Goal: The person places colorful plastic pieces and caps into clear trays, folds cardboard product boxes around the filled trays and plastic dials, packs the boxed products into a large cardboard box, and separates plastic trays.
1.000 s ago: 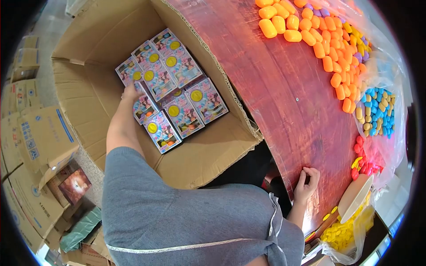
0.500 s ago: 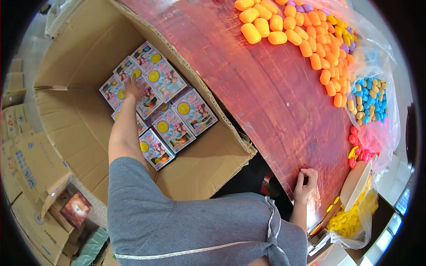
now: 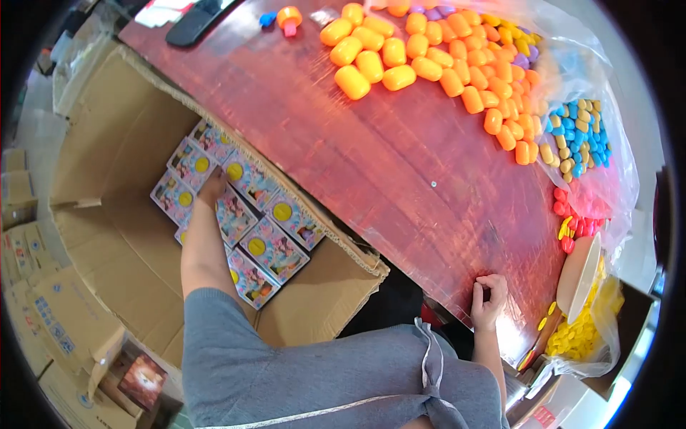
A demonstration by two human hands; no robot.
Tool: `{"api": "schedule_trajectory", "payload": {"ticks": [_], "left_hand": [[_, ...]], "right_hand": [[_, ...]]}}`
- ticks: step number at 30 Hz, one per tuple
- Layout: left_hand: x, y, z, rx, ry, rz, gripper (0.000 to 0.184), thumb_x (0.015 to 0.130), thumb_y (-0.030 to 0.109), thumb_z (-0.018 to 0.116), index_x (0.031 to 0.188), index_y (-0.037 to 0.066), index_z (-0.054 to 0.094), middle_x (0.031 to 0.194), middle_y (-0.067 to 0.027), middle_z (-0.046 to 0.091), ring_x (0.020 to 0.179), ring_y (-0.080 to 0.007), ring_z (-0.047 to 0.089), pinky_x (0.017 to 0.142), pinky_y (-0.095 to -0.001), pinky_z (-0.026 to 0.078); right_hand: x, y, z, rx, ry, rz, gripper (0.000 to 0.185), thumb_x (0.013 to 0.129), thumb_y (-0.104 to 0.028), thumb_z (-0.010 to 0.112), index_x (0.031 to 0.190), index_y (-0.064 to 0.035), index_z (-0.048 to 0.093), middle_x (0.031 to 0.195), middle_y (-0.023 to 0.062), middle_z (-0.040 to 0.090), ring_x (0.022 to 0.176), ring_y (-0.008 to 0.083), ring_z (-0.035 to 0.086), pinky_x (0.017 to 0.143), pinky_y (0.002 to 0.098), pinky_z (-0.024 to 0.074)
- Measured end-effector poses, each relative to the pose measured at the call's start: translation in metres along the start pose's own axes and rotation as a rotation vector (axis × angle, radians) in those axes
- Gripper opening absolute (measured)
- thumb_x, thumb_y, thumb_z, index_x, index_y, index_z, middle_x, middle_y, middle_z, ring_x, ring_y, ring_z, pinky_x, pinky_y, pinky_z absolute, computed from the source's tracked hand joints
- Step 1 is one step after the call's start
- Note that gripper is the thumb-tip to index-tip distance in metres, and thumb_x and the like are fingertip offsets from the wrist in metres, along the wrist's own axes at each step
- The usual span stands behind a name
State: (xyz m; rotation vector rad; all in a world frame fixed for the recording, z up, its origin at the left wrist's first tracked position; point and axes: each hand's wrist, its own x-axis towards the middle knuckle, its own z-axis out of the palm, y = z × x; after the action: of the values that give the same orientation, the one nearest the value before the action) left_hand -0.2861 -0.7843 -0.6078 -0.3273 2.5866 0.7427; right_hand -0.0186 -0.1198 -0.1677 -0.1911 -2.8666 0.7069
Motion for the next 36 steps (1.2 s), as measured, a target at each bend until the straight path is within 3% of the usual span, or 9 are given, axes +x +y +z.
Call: {"api": "schedule_trajectory", "payload": {"ticks": [1, 3, 4, 17, 23, 29, 31, 33, 36], "left_hand": [[0.011, -0.017, 0.031, -0.204, 0.026, 0.102, 0.050, 0.096, 0.041, 0.046, 0.133, 0.010, 0.053, 0.127, -0.0211, 0.061, 0.109, -0.0419, 0.059, 0.090, -0.0447, 0.049], [-0.023, 0.031, 0.021, 0.716, -0.014, 0.208, 0.072, 0.093, 0.054, 0.048, 0.146, 0.007, 0.039, 0.148, -0.0262, 0.038, 0.127, -0.0512, 0.042, 0.104, -0.0540, 0.038], [-0.039, 0.045, 0.030, 0.211, 0.311, 0.041, 0.071, 0.094, 0.051, 0.048, 0.147, 0.004, 0.037, 0.150, -0.0285, 0.032, 0.124, -0.0567, 0.038, 0.105, -0.0617, 0.033], [-0.122, 0.183, -0.117, -0.241, 1.514, 0.084, 0.030, 0.075, 0.002, 0.051, 0.099, -0.011, 0.064, 0.088, -0.0273, 0.066, 0.077, -0.0432, 0.061, 0.081, -0.0419, 0.050], [-0.220, 0.347, -0.207, -0.710, 1.518, 0.424, 0.030, 0.090, 0.005, 0.052, 0.119, -0.005, 0.055, 0.121, -0.0212, 0.057, 0.112, -0.0334, 0.053, 0.095, -0.0377, 0.046], [-0.435, 0.578, -0.208, -0.581, 0.376, 1.638, 0.009, 0.088, 0.007, 0.054, 0.095, 0.003, 0.058, 0.096, -0.0123, 0.067, 0.087, -0.0246, 0.064, 0.089, -0.0407, 0.048], [-0.521, 0.636, -0.183, -0.913, -0.001, 1.710, 0.008, 0.087, 0.009, 0.057, 0.080, 0.007, 0.059, 0.081, -0.0108, 0.069, 0.073, -0.0255, 0.065, 0.083, -0.0417, 0.050], [-0.560, 0.667, -0.178, -0.936, -0.465, 1.906, 0.012, 0.095, 0.014, 0.057, 0.106, 0.011, 0.059, 0.076, -0.0030, 0.068, 0.076, -0.0159, 0.062, 0.085, -0.0346, 0.046], [-0.611, 0.698, -0.152, -1.239, -0.902, 1.914, 0.021, 0.095, 0.012, 0.060, 0.114, 0.010, 0.069, 0.117, -0.0161, 0.068, 0.112, -0.0342, 0.064, 0.096, -0.0394, 0.047]], "right_hand": [[0.000, 0.000, -0.001, -0.013, -0.002, -0.018, 0.015, 0.080, 0.001, 0.061, 0.093, -0.0050, 0.061, 0.090, 0.0095, 0.057, 0.079, 0.0228, 0.051, 0.075, 0.0309, 0.0431], [0.000, -0.002, -0.002, -0.008, 0.033, -0.018, 0.014, 0.079, 0.000, 0.062, 0.093, -0.0053, 0.062, 0.089, 0.0093, 0.057, 0.079, 0.0230, 0.052, 0.075, 0.0313, 0.0431], [0.001, -0.004, -0.003, -0.006, 0.035, -0.024, 0.014, 0.079, 0.000, 0.062, 0.092, -0.0056, 0.062, 0.089, 0.0090, 0.057, 0.079, 0.0233, 0.052, 0.075, 0.0317, 0.0431], [0.004, -0.004, -0.008, 0.063, 0.053, -0.064, 0.010, 0.078, -0.005, 0.067, 0.087, -0.0073, 0.066, 0.087, 0.0087, 0.061, 0.081, 0.0272, 0.056, 0.077, 0.0351, 0.0440], [0.002, 0.003, -0.014, 0.039, 0.091, -0.144, 0.009, 0.080, -0.012, 0.069, 0.089, -0.0116, 0.068, 0.087, 0.0047, 0.063, 0.080, 0.0269, 0.058, 0.074, 0.0367, 0.0436], [-0.008, 0.016, -0.016, 0.116, 0.114, -0.205, 0.006, 0.084, -0.014, 0.066, 0.090, -0.0132, 0.067, 0.092, 0.0024, 0.061, 0.084, 0.0232, 0.057, 0.081, 0.0335, 0.0406], [-0.013, 0.021, -0.016, 0.160, 0.114, -0.275, 0.006, 0.085, -0.014, 0.066, 0.091, -0.0131, 0.067, 0.091, 0.0019, 0.061, 0.083, 0.0226, 0.056, 0.081, 0.0328, 0.0406], [-0.017, 0.023, -0.015, 0.200, 0.095, -0.289, 0.006, 0.085, -0.014, 0.066, 0.091, -0.0132, 0.066, 0.092, 0.0019, 0.061, 0.084, 0.0225, 0.057, 0.081, 0.0328, 0.0409], [-0.028, 0.035, -0.022, 0.226, 0.080, -0.331, 0.007, 0.084, -0.013, 0.065, 0.091, -0.0135, 0.065, 0.092, 0.0018, 0.061, 0.086, 0.0224, 0.058, 0.082, 0.0330, 0.0420]]}}
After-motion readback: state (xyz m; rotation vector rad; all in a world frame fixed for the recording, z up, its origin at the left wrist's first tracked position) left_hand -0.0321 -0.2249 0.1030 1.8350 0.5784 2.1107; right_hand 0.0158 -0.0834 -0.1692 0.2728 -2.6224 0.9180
